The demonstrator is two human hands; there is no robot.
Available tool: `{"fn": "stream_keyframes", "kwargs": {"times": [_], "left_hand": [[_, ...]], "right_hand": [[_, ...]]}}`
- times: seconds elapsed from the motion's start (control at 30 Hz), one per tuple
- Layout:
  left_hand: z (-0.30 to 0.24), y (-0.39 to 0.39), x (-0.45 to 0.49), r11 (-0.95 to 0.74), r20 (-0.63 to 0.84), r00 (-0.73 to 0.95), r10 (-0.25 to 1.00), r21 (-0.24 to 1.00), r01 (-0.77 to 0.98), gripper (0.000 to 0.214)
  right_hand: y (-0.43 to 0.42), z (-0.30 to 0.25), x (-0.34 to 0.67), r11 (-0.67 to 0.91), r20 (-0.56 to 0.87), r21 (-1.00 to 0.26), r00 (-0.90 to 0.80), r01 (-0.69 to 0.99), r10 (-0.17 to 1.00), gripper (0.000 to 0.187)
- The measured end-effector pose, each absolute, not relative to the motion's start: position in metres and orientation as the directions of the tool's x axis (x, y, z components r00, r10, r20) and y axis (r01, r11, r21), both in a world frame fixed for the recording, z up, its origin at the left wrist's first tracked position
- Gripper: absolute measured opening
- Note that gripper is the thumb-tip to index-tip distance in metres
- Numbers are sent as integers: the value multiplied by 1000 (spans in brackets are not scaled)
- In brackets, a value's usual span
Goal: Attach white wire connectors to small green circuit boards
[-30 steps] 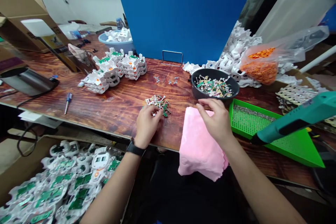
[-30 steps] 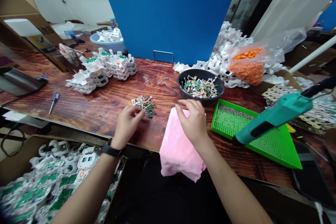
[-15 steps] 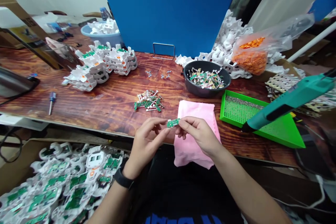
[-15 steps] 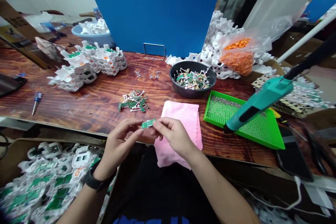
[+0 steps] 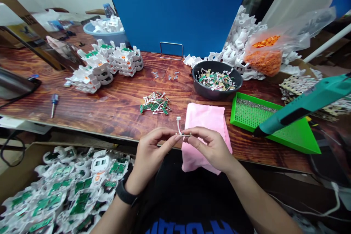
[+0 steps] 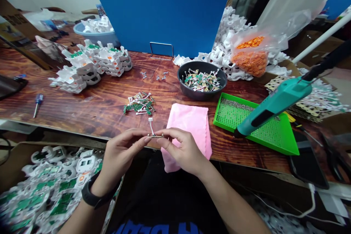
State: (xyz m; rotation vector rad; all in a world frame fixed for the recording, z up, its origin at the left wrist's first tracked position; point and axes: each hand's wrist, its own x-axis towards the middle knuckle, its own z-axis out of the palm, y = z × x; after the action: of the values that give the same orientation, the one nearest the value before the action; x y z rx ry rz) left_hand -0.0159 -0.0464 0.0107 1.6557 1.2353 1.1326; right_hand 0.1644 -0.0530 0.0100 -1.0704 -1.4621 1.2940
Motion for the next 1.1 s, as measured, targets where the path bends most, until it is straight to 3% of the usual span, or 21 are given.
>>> {"fn": "stream_keyframes", "kwargs": {"times": [0.47, 0.6, 0.7, 0.8, 0.87, 0.93, 1.0, 1.1], "left_hand": [[16, -49, -10, -324, 302, 118, 946, 882, 341, 4], [14, -48, -10, -293, 282, 81, 956, 905, 307, 4], [8, -42, -11, -236, 221, 89, 971, 943, 236, 17], [-3, -24, -17, -205, 194, 67, 979, 935, 290, 29], [-11, -5, -23, -236, 257, 24, 966, 838, 492, 30], [-18, 15, -28, -249, 328, 8, 945, 700, 669, 31], [-23, 35, -31, -241, 379, 7, 925, 574, 783, 31], [-25, 54, -30, -202, 361, 12, 932, 495, 845, 26]], "right_hand": [[-54, 10, 159, 118, 112, -992, -131, 39, 985, 18], [-47, 10, 155, 123, 116, -991, -143, 42, 983, 18], [-37, 15, 156, 198, 176, -972, -164, 126, 971, 19], [-14, 26, 172, 377, 375, -860, -73, 345, 924, 18], [10, 32, 191, 428, 557, -704, 66, 566, 828, 21], [38, 35, 214, 335, 649, -561, 151, 757, 746, 27], [61, 32, 232, 194, 652, -424, 149, 885, 743, 32], [76, 23, 241, 81, 635, -297, 134, 952, 761, 39]]}}
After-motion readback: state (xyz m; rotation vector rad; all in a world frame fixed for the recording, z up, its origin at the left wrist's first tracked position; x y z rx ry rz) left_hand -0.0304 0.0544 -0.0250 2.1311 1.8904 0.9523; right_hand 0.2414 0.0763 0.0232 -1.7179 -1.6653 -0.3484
